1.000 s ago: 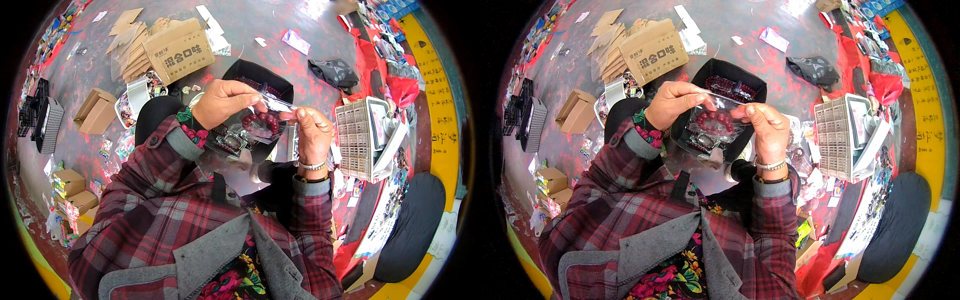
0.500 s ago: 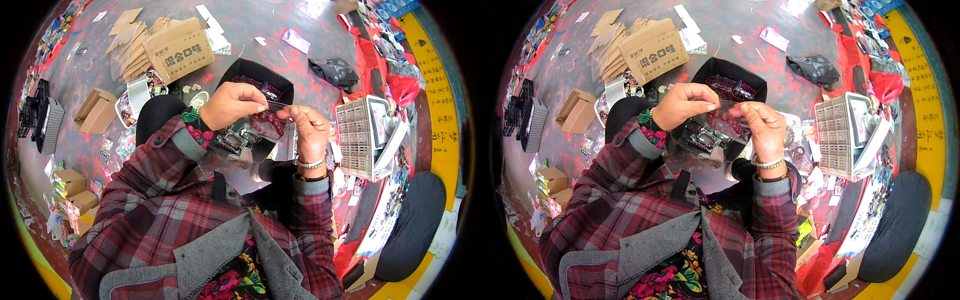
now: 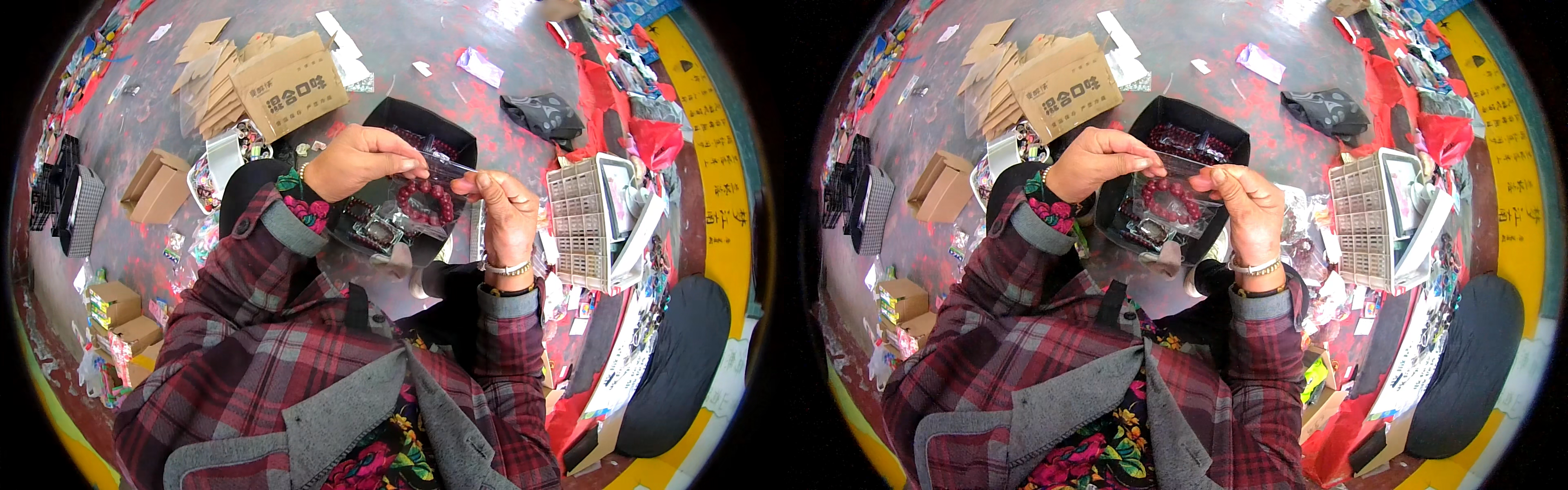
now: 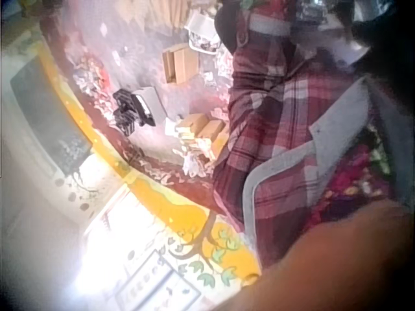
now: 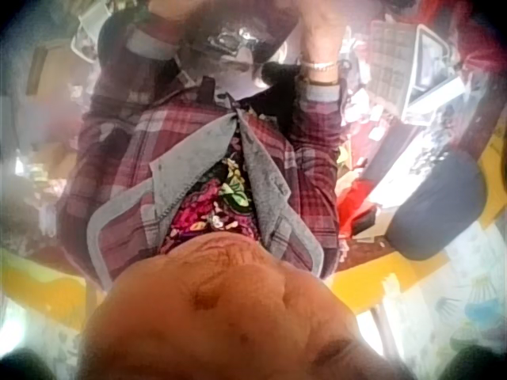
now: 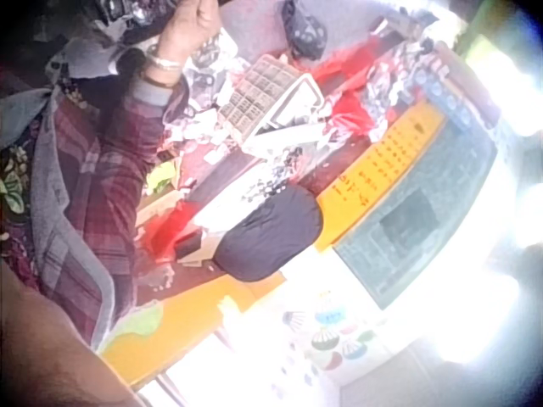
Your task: The person sits on the floor and handles red beaded bracelets, wiping them with a cloth and placing them into small plastic bags. The person then places the packaged bracelets into a black container.
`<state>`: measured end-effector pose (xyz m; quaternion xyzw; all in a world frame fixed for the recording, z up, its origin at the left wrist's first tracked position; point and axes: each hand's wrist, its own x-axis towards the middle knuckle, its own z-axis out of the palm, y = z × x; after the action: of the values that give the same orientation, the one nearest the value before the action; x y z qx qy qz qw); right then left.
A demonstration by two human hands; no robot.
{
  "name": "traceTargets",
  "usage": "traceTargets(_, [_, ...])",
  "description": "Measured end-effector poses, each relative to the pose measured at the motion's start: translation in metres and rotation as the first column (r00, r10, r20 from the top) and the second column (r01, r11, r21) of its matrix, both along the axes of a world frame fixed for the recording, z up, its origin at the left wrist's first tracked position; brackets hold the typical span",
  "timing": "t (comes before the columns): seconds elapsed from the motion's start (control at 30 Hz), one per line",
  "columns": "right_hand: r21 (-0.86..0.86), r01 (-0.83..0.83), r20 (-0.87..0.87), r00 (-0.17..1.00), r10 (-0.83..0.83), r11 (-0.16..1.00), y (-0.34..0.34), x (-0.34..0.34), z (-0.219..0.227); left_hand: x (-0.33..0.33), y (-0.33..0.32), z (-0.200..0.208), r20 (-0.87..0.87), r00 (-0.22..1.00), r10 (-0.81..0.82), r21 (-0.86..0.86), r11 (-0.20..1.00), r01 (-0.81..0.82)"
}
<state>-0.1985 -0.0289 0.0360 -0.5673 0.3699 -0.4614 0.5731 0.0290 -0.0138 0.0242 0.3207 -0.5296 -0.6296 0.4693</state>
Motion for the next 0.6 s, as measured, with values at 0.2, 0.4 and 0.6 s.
traceTargets(0.2, [-0.019,0.022,0.021,1.0,-0.022,1.0,0.002,0.002,0.002,-0.004,0.0,-0.002,-0.132,0.991,-0.002,0.008,1.0,0.003])
traceTargets(0.4, [0.036,0.009,0.171,0.985,-0.015,0.999,-0.003,0.0,-0.007,-0.017,-0.003,-0.016,-0.454,0.89,-0.047,0.191,0.97,0.149])
traceTargets(0.6, [0.132,0.036,0.212,0.975,-0.064,0.991,-0.007,0.0,-0.009,-0.027,0.002,-0.018,-0.134,0.977,-0.166,0.238,0.952,0.195])
